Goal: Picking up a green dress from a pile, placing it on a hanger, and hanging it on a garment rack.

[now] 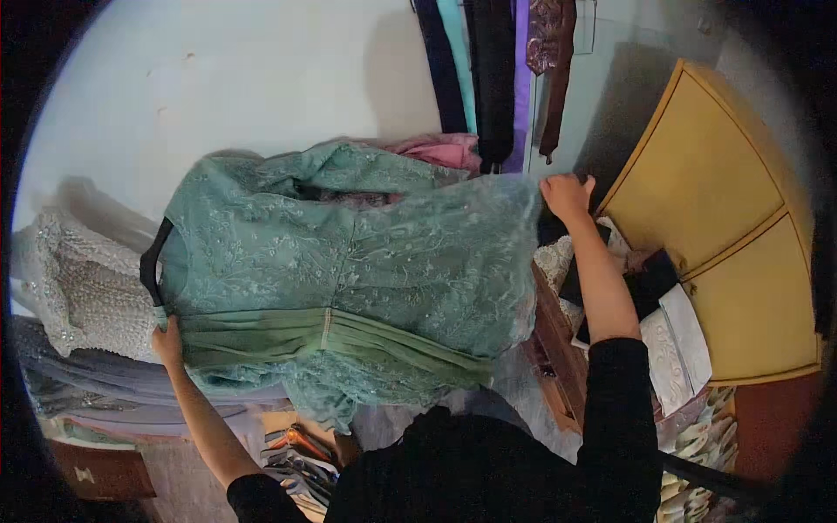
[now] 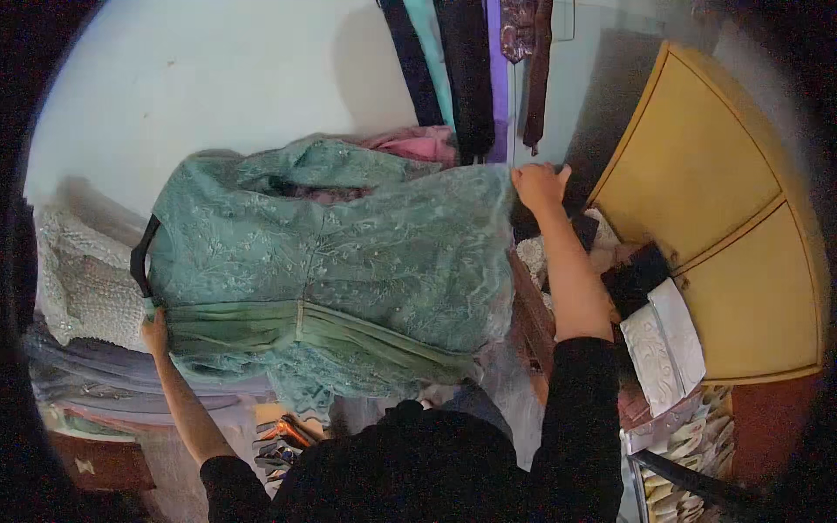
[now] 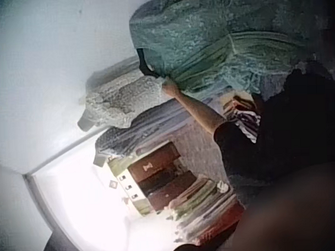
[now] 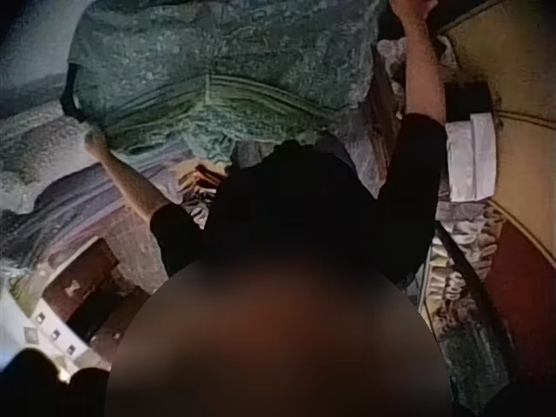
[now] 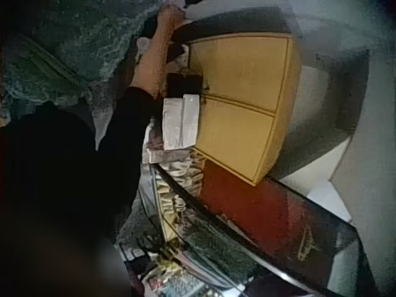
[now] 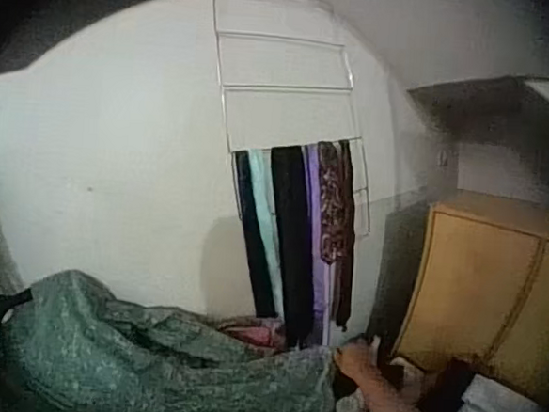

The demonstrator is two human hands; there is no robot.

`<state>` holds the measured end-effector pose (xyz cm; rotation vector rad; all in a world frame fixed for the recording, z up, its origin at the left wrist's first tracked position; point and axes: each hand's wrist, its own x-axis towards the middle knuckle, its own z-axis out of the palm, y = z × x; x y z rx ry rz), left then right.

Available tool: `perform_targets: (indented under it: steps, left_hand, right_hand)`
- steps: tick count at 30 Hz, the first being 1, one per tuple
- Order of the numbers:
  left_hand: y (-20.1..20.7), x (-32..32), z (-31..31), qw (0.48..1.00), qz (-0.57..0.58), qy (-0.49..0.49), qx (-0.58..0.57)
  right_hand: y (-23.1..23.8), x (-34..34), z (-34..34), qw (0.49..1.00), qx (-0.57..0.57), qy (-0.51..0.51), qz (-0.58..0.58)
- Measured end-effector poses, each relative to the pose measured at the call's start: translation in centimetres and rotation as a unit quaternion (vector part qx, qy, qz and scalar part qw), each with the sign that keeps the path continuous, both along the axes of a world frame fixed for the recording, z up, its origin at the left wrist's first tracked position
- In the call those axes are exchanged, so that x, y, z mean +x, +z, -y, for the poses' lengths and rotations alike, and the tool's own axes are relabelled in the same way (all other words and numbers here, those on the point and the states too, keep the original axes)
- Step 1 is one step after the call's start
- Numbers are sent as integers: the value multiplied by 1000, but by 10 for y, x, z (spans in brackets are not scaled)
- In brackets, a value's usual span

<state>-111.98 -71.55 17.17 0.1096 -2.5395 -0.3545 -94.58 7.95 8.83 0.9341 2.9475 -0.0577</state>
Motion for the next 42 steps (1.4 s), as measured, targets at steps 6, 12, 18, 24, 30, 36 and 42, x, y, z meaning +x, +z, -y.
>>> perform_targets:
  steps: [6, 12, 18, 24, 30, 36, 42]
  left_hand:
    - [-3, -11, 24, 998, 26, 51, 1]
    - [-4, -6, 26, 1000, 7, 18, -8]
    - [-6, -15, -15, 998, 32, -21, 40]
    - [0, 2, 0, 999, 37, 17, 35]
    - [-7, 1, 24, 998, 0, -29, 48]
    - [2, 18, 9, 999, 10, 34, -19]
    - [3, 13, 2, 998, 44, 54, -5]
  right_hand:
    - [-29, -6, 34, 830, -488, -93, -253]
    - [-54, -4, 24, 706, -638, -38, -305]
    - [-182, 38, -24, 963, -218, 12, -155]
    - [-179, 14, 42, 958, -227, 28, -175]
    - [-169, -10, 16, 929, -362, 39, -68]
    - [-164, 14, -7, 739, -620, 8, -261]
    - [-211, 33, 33, 936, -332, 22, 119]
